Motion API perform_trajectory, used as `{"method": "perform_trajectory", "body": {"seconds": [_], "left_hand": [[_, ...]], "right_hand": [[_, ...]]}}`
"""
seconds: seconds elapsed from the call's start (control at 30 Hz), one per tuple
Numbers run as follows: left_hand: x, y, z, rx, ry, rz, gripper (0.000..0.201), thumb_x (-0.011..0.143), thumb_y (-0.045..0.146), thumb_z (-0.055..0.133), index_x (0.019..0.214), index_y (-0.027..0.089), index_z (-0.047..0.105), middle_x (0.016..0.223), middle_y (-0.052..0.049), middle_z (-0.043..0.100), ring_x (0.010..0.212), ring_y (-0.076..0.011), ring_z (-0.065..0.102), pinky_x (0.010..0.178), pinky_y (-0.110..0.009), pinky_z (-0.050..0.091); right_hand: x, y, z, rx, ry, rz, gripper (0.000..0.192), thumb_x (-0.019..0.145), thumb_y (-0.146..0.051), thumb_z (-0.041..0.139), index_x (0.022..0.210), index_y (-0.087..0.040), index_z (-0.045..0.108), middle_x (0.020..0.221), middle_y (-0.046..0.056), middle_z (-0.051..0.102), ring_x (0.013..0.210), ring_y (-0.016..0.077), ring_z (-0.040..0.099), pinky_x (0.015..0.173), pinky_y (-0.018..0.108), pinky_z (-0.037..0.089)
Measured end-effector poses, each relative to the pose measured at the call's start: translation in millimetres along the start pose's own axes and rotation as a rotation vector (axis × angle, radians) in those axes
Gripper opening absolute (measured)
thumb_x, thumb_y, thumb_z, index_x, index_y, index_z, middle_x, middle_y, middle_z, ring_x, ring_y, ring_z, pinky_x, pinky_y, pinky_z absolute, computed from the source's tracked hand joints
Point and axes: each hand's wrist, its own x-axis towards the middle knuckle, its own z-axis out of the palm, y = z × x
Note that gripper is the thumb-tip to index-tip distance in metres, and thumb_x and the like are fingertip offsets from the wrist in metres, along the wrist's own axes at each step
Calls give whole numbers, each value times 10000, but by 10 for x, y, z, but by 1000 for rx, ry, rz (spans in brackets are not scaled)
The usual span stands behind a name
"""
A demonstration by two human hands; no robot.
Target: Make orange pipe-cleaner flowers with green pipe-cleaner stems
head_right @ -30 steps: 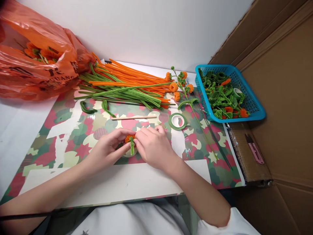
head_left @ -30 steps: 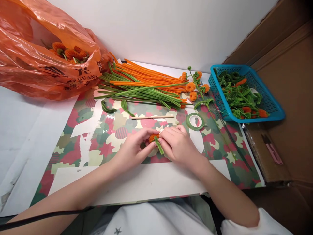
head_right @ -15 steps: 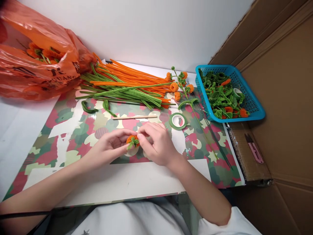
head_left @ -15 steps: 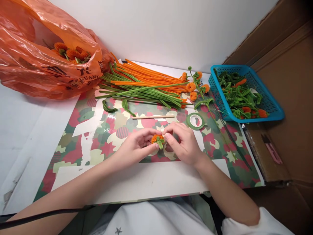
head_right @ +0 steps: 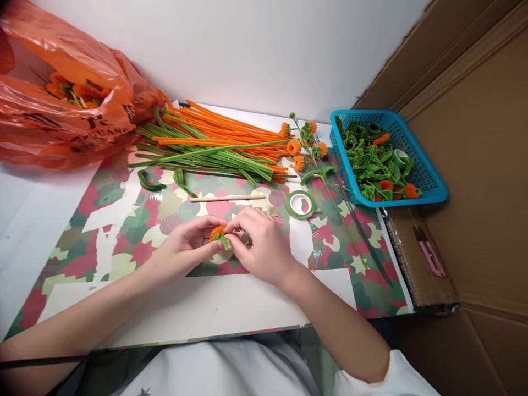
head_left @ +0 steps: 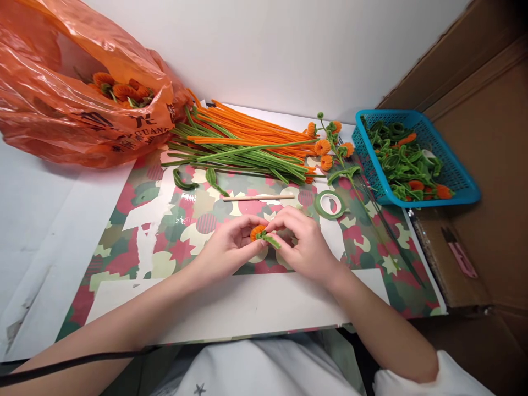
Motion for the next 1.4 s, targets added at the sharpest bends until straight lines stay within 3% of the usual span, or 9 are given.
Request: {"method": "perform_trajectory", "body": {"seconds": [0.13, 0.23, 0.4, 0.53, 0.73, 0.97, 1.1, 1.23, 1.4], "left_hand": [[-7, -22, -15, 27, 8, -18, 179, 794, 272, 671, 949, 183, 654, 922, -43, 629, 778, -160, 598, 648, -254, 516], [-25, -40, -20, -13, -19, -37, 254, 830, 297, 644, 1060, 194, 613, 980, -57, 644, 849, -178, 613, 712, -281, 525], [-41, -96, -34, 51, 5, 49, 205, 900, 300, 581, 1074, 210, 523, 904, -23, 596, 754, -125, 557, 625, -225, 449], [-44, -96, -37, 234, -10, 113, 121, 929, 262, 508, 1041, 216, 521, 780, 22, 507, 638, -94, 460, 549, -203, 379], [-41, -50, -10, 476, -22, 222, 65, 840, 153, 496, 860, 208, 469, 697, 42, 490, 554, -81, 402, 515, -200, 347], [-39, -69, 17, 659, 57, 334, 106, 795, 117, 463, 831, 209, 502, 683, 33, 500, 581, -92, 431, 520, -189, 365], [-58, -67, 3, 590, 51, 310, 102, 795, 122, 500, 848, 209, 500, 680, 44, 474, 550, -81, 398, 496, -188, 341], [-67, -60, -21, 271, -12, 169, 87, 852, 167, 510, 910, 223, 476, 741, 35, 469, 583, -90, 423, 512, -202, 361], [-44, 1, -27, 25, -38, 65, 117, 859, 252, 591, 911, 218, 492, 791, 18, 487, 651, -104, 446, 552, -213, 384]], "right_hand": [[4, 0, -15, -17, -108, 79, 86, 858, -129, 552, 817, -199, 526, 816, 6, 549, 750, 150, 525, 716, 301, 404], [7, -10, -22, -89, -149, 73, 104, 877, -145, 520, 796, -201, 486, 807, 4, 547, 782, 161, 520, 752, 317, 377], [-11, -15, 6, -345, -166, 6, 141, 930, -179, 438, 796, -191, 479, 847, 34, 585, 794, 179, 509, 802, 361, 324], [-37, -1, 28, -539, -153, -117, 197, 951, -198, 391, 789, -187, 503, 802, 45, 599, 728, 179, 473, 799, 377, 288], [-36, 7, 46, -464, -102, -147, 176, 881, -153, 427, 724, -196, 493, 720, 15, 576, 682, 162, 462, 706, 341, 284], [-34, 6, 118, -522, -6, -194, 180, 845, -139, 433, 680, -206, 465, 680, 27, 558, 673, 176, 461, 678, 344, 279], [-23, 9, 66, -371, -43, -167, 191, 858, -157, 435, 672, -202, 433, 663, -2, 537, 652, 151, 466, 697, 334, 288], [6, 18, -35, -67, -59, -49, 245, 926, -192, 387, 684, -204, 423, 666, -22, 538, 653, 132, 492, 711, 308, 321], [6, 31, -44, -21, -18, -15, 266, 939, -205, 369, 678, -205, 419, 647, -22, 525, 640, 131, 481, 699, 305, 318]]}}
